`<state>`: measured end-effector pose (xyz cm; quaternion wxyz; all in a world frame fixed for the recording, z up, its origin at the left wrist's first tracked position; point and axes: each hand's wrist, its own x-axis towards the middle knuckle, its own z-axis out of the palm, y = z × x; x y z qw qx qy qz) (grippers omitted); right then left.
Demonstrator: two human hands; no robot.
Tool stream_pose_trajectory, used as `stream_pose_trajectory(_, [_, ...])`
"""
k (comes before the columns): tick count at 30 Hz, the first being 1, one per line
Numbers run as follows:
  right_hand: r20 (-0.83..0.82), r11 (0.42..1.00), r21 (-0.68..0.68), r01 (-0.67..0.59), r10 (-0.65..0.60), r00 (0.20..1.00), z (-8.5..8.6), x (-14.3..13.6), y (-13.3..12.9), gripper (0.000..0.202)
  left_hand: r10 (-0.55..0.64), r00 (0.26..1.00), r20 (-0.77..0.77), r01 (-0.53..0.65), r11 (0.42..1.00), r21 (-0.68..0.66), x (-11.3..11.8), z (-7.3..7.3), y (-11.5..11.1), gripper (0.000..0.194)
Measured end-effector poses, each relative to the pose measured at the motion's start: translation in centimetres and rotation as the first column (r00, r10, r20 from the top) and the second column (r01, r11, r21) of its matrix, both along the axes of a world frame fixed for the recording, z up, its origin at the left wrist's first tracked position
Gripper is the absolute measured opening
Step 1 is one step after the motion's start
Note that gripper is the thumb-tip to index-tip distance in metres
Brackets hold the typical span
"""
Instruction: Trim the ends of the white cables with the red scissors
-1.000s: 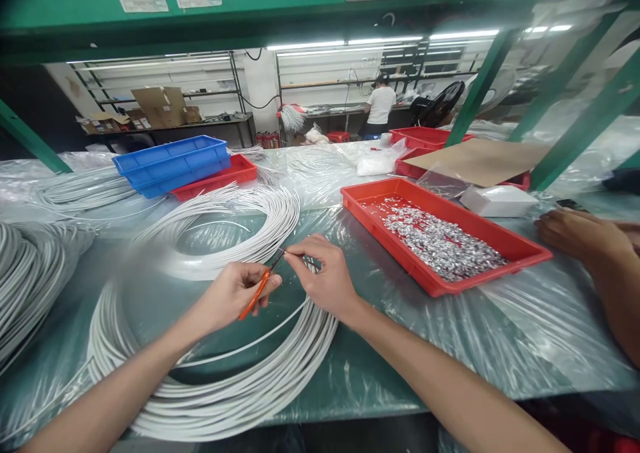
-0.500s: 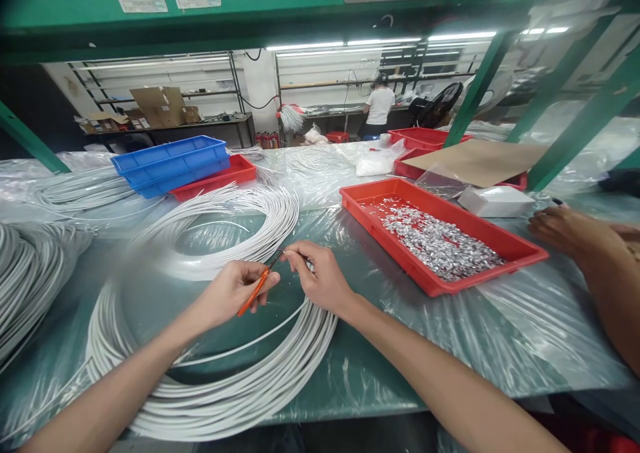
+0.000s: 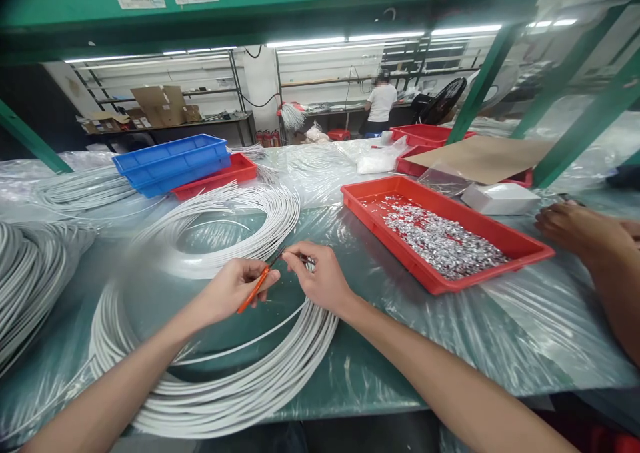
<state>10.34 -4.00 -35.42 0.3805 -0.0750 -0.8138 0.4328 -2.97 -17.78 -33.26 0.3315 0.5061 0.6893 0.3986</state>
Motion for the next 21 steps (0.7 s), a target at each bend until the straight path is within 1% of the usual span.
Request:
stream_pose_trajectory(4, [-0.037,0.995,-0.096,-0.033,0.029,0.999,-0.09,-0.05,0.06,0.031,-0.001,1.000,0.006,0.001,1.000,0.018,-0.10,0.07,0.06,0.039])
stream_pose_trajectory(7, [-0.065,0.989,-0.142,-0.037,0.028,0.997,-0.06,-0.10,0.11,0.031,0.001,1.000,0.004,-0.001,1.000,0.005,-0.20,0.07,0.03,0.040])
stream_pose_trajectory(9, [-0.060,0.994,-0.107,-0.019,0.013,0.998,0.06,-0.09,0.11,0.029,-0.001,1.000,0.005,0.001,1.000,-0.009,-0.22,0.09,0.00,0.041])
stream_pose_trajectory(13, [-0.043,0.999,0.040,0.006,-0.004,0.999,0.35,0.07,-0.02,0.025,0.011,1.000,-0.009,-0.012,1.000,-0.023,-0.13,0.27,-0.10,0.044])
stream_pose_trajectory(16, [-0.050,0.994,0.103,0.021,-0.015,0.999,0.53,0.21,-0.14,0.021,0.019,1.000,-0.007,-0.019,0.999,-0.034,-0.03,0.41,-0.17,0.045])
stream_pose_trajectory(18, [-0.053,0.993,0.115,0.035,-0.029,0.998,0.62,0.26,-0.18,0.020,0.025,1.000,-0.014,-0.026,0.999,-0.026,0.07,0.46,-0.21,0.045])
stream_pose_trajectory(21, [-0.050,0.996,0.077,0.046,-0.042,0.998,0.69,0.24,-0.22,0.020,0.067,0.994,-0.086,-0.065,0.998,0.017,0.39,0.49,-0.24,0.044])
